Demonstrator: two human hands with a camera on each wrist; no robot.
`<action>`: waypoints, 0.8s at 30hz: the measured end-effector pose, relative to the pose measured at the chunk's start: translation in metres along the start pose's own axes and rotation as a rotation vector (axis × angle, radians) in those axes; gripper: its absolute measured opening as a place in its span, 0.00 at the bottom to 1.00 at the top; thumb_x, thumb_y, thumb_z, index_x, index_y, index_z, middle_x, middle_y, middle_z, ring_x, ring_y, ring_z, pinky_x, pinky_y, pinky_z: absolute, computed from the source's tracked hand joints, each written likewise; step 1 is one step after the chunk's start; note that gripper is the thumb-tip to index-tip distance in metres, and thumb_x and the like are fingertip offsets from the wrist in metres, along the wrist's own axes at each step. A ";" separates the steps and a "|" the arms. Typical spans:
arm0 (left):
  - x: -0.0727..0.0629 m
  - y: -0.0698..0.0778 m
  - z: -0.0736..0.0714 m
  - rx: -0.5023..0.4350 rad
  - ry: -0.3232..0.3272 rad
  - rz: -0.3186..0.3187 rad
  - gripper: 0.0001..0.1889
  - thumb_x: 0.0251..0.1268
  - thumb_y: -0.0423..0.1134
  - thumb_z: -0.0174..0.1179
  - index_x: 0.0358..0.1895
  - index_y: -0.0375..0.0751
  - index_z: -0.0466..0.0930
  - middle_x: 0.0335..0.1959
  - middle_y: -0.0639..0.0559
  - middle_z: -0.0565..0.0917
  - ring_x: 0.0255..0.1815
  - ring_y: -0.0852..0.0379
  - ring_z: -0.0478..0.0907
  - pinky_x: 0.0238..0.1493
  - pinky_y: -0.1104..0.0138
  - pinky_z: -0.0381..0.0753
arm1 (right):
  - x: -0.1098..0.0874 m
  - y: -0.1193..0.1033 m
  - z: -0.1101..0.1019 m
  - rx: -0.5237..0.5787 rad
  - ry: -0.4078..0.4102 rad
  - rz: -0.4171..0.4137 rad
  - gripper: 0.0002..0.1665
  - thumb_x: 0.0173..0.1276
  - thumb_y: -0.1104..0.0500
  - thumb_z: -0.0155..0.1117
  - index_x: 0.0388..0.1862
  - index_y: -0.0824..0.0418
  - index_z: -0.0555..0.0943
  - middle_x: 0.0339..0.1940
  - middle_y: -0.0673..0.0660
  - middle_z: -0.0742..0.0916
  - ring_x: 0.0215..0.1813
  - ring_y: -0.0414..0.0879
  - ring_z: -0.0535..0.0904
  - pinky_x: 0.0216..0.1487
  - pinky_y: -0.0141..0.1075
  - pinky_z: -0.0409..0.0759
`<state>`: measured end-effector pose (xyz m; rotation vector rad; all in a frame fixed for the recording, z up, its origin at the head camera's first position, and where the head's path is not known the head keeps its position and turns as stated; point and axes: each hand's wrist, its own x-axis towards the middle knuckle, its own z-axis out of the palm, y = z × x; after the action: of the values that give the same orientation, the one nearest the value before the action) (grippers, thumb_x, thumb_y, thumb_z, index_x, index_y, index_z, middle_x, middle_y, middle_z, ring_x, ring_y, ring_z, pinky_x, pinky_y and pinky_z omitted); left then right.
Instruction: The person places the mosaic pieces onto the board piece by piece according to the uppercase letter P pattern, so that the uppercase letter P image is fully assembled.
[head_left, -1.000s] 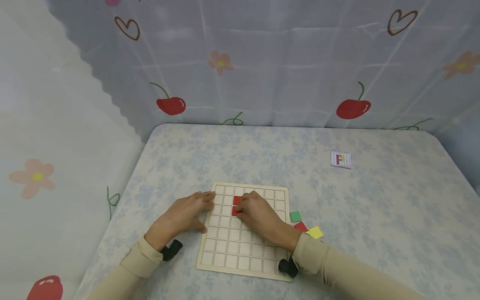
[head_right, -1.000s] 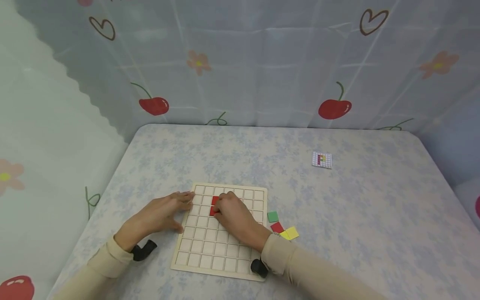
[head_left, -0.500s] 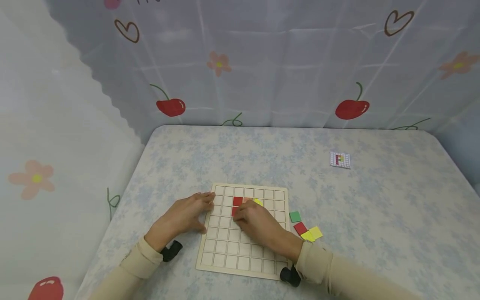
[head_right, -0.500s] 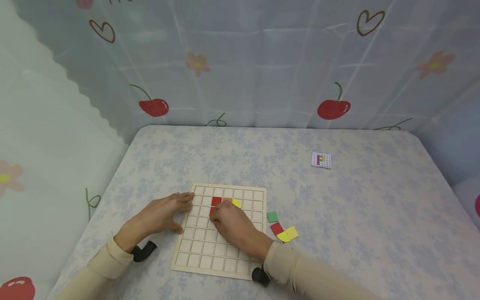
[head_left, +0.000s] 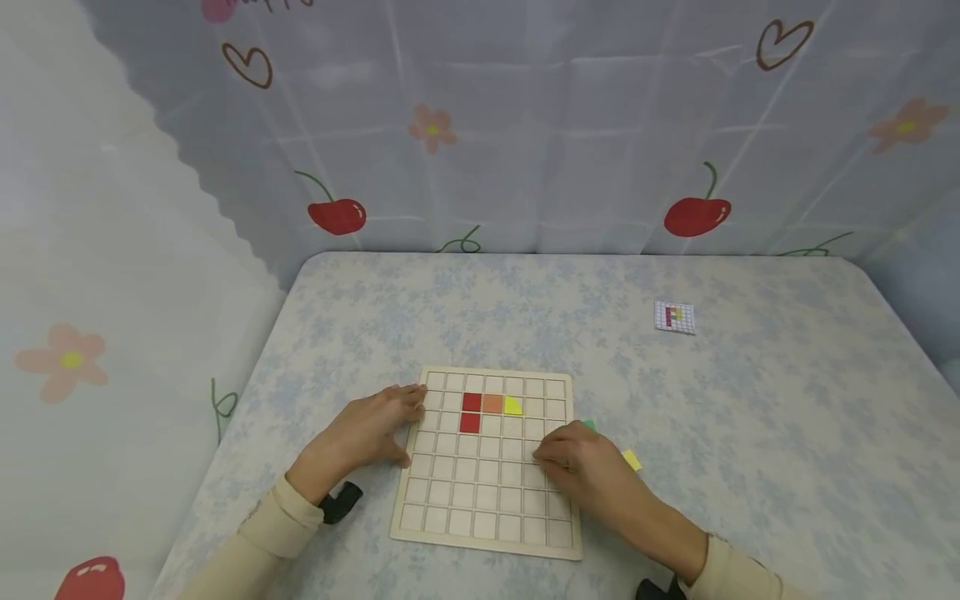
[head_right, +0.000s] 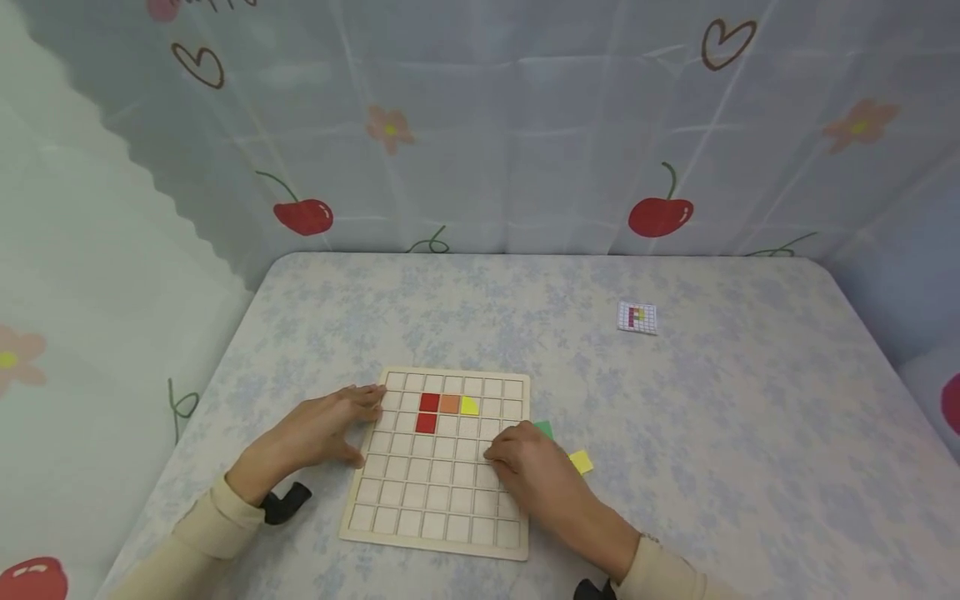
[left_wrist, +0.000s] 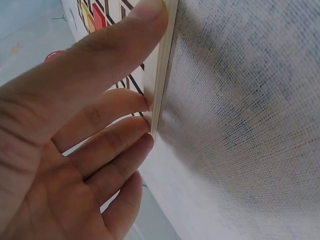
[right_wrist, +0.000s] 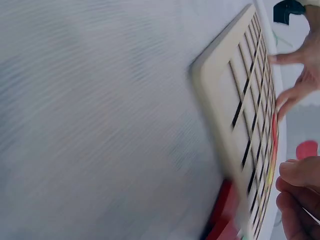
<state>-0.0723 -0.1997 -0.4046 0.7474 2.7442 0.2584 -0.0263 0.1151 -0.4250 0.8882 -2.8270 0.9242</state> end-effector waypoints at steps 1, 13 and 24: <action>0.000 0.000 0.000 0.000 0.001 0.000 0.36 0.42 0.42 0.80 0.60 0.34 0.80 0.72 0.40 0.68 0.71 0.39 0.64 0.59 0.49 0.76 | -0.006 0.003 -0.004 0.001 0.011 0.029 0.09 0.58 0.68 0.74 0.37 0.57 0.90 0.39 0.46 0.87 0.45 0.41 0.80 0.42 0.33 0.82; -0.001 -0.001 -0.001 0.002 0.002 -0.006 0.36 0.42 0.41 0.80 0.59 0.35 0.81 0.71 0.40 0.68 0.71 0.39 0.64 0.58 0.48 0.76 | -0.066 0.024 -0.028 -0.090 0.083 0.193 0.21 0.48 0.66 0.81 0.41 0.50 0.89 0.41 0.39 0.84 0.45 0.37 0.80 0.43 0.34 0.83; 0.001 -0.001 0.001 -0.019 0.000 -0.005 0.36 0.41 0.42 0.80 0.59 0.35 0.81 0.72 0.40 0.68 0.72 0.39 0.64 0.59 0.49 0.76 | -0.069 0.022 -0.021 -0.125 -0.003 0.172 0.24 0.48 0.67 0.80 0.48 0.55 0.89 0.44 0.42 0.85 0.47 0.38 0.79 0.45 0.34 0.84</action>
<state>-0.0731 -0.2001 -0.4058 0.7358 2.7395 0.2837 0.0164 0.1767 -0.4333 0.6419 -2.9621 0.7500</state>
